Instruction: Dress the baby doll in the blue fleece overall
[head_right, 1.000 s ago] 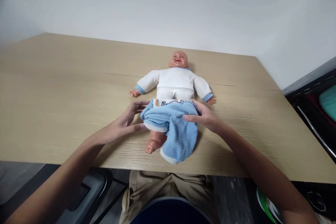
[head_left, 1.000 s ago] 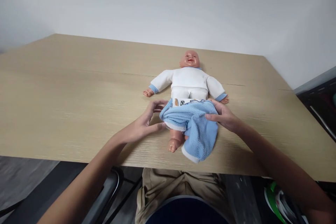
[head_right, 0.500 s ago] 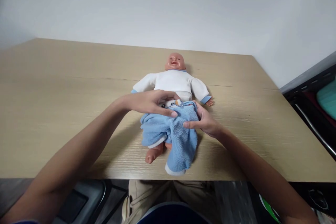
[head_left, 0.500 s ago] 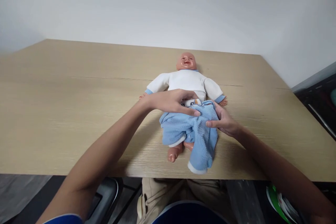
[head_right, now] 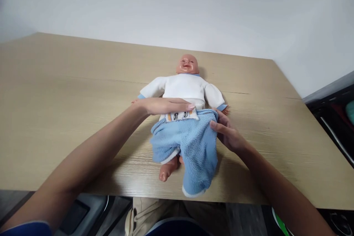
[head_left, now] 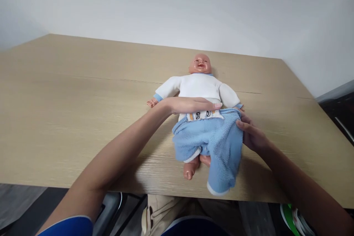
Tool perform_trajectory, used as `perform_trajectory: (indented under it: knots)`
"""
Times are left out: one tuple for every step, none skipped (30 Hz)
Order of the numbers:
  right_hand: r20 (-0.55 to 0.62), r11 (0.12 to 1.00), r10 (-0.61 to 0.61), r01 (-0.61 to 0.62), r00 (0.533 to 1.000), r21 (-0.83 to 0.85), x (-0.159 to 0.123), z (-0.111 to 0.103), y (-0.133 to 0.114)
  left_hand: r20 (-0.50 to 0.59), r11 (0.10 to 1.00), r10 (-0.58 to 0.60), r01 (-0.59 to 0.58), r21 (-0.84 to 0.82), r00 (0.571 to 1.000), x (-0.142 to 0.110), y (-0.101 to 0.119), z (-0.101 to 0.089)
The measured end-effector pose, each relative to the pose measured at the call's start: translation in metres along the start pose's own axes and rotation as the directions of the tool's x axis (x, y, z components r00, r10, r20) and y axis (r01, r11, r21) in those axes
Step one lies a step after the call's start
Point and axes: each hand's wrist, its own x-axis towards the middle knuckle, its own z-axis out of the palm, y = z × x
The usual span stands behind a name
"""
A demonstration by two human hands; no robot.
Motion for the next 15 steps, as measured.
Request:
perform_trajectory:
  knots:
    - [-0.01,1.0,-0.008,0.008,1.0,0.004,-0.001,0.002,0.0,0.01,1.0,-0.015,0.015,0.0,1.0,0.0,0.001,0.0]
    - [-0.009,1.0,-0.012,0.012,1.0,-0.001,-0.001,0.003,0.0,0.049,1.0,-0.019,0.019,-0.01,0.999,0.0,0.001,0.0]
    - [0.0,1.0,-0.016,0.016,1.0,-0.018,-0.001,0.005,0.0,0.105,0.999,-0.011,0.014,-0.029,0.994,0.0,0.002,0.001]
    - [0.014,0.999,-0.02,0.02,1.0,-0.048,-0.001,0.006,0.0,0.159,0.998,0.004,0.005,-0.059,0.987,0.0,0.002,0.002]
    - [0.031,0.996,-0.024,0.027,0.999,-0.089,-0.001,0.007,0.0,0.193,0.995,0.027,-0.009,-0.096,0.981,-0.001,0.002,0.002]
    - [0.047,0.99,-0.03,0.036,0.998,-0.134,0.0,0.009,-0.001,0.206,0.991,0.053,-0.026,-0.135,0.977,-0.001,0.002,0.003]
    - [0.061,0.984,-0.036,0.047,0.997,-0.175,0.0,0.01,-0.001,0.196,0.984,0.086,-0.052,-0.169,0.977,0.0,0.002,0.005]
    - [0.071,0.977,-0.041,0.055,0.997,-0.205,0.001,0.011,-0.002,0.169,0.977,0.121,-0.087,-0.194,0.978,0.0,0.001,0.006]
    - [0.077,0.973,-0.044,0.06,0.996,-0.221,0.001,0.012,-0.003,0.132,0.97,0.154,-0.124,-0.209,0.979,0.001,0.0,0.008]
    - [0.078,0.972,-0.045,0.061,0.996,-0.225,0.002,0.013,-0.004,0.095,0.964,0.18,-0.156,-0.215,0.979,0.002,-0.001,0.009]
    - [0.072,0.974,-0.044,0.059,0.996,-0.219,0.002,0.013,-0.005,0.064,0.961,0.196,-0.178,-0.213,0.979,0.003,-0.002,0.011]
    - [0.059,0.977,-0.041,0.053,0.997,-0.206,0.003,0.013,-0.005,0.041,0.96,0.202,-0.189,-0.206,0.979,0.004,-0.002,0.013]
    - [0.041,0.982,-0.041,0.048,0.998,-0.185,0.003,0.013,-0.006,0.03,0.963,0.198,-0.189,-0.194,0.98,0.005,-0.002,0.014]
    - [0.019,0.986,-0.041,0.043,0.999,-0.159,0.003,0.013,-0.007,0.028,0.966,0.192,-0.184,-0.18,0.981,0.006,-0.002,0.016]
    - [-0.004,0.991,-0.041,0.04,0.999,-0.131,0.003,0.013,-0.008,0.031,0.97,0.186,-0.178,-0.167,0.982,0.007,-0.002,0.017]
